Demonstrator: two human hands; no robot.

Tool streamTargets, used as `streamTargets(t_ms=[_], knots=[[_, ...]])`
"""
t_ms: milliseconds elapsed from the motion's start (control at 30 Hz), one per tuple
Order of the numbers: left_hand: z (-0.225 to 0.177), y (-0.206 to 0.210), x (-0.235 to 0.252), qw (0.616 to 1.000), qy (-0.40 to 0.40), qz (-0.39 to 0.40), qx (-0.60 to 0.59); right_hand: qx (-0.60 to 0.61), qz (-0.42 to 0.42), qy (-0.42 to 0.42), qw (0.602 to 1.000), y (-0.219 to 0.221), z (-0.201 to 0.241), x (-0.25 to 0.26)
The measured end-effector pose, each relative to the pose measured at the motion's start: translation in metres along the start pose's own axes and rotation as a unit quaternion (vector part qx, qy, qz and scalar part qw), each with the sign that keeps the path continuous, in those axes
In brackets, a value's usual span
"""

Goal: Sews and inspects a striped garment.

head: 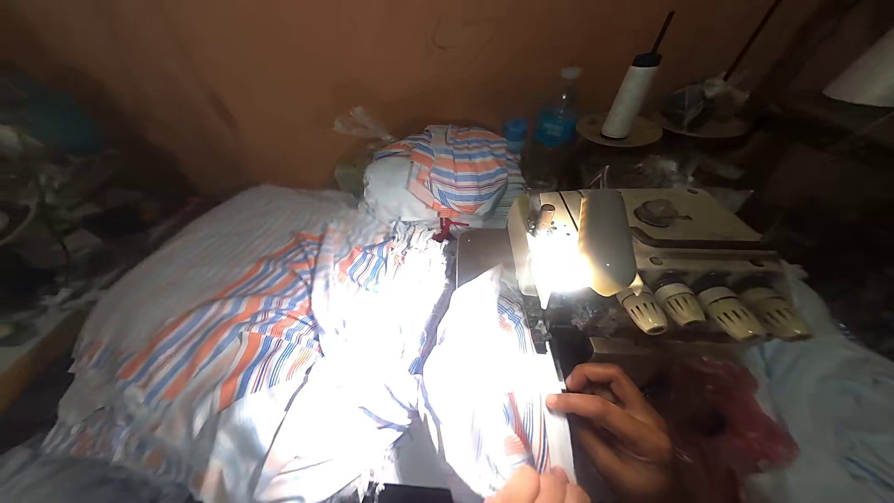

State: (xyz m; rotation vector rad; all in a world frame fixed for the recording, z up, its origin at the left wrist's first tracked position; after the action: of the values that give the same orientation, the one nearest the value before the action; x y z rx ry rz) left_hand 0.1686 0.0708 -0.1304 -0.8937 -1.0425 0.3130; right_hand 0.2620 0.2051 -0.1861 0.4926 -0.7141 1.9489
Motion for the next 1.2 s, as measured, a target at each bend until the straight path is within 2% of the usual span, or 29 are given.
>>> streamTargets(t_ms=[133, 333, 700, 867, 1000, 1100, 1200], knots=[[0.010, 0.006, 0.007, 0.998, -0.019, 0.002, 0.060, 0.014, 0.007, 0.006, 1.000, 0.000, -0.002, 0.000], [0.024, 0.011, 0.017, 0.994, -0.060, -0.022, 0.083, 0.021, 0.009, 0.012, 1.000, 0.001, -0.003, 0.001], [0.040, 0.017, 0.019, 0.992, -0.097, -0.022, 0.076, 0.007, 0.009, 0.070, 0.998, -0.001, 0.014, 0.000], [0.071, 0.032, 0.011, 0.988, -0.138, -0.067, 0.022, 0.020, 0.019, 0.107, 0.994, -0.009, 0.025, -0.019], [0.109, 0.041, 0.004, 0.954, -0.275, -0.029, -0.115, 0.037, 0.032, 0.126, 0.991, -0.011, 0.035, -0.028], [0.097, 0.028, -0.010, 0.933, -0.343, -0.070, -0.085, 0.065, 0.032, 0.150, 0.986, 0.001, 0.041, -0.025], [0.045, 0.011, -0.027, 0.949, -0.290, -0.120, -0.014, 0.110, -0.001, 0.194, 0.975, 0.021, 0.044, -0.026]])
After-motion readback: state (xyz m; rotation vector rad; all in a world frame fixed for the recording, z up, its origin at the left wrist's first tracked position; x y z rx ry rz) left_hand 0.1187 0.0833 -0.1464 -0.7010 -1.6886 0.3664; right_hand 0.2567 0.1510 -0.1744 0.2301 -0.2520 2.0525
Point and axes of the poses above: each hand's wrist, its own x-axis towards the middle knuckle, its own y-axis out of the palm, z = x × y, the point moved 3 cm from there along x, towards the middle knuckle, and after that the axes turned 12 degrees about y, right-handed, at the moved point
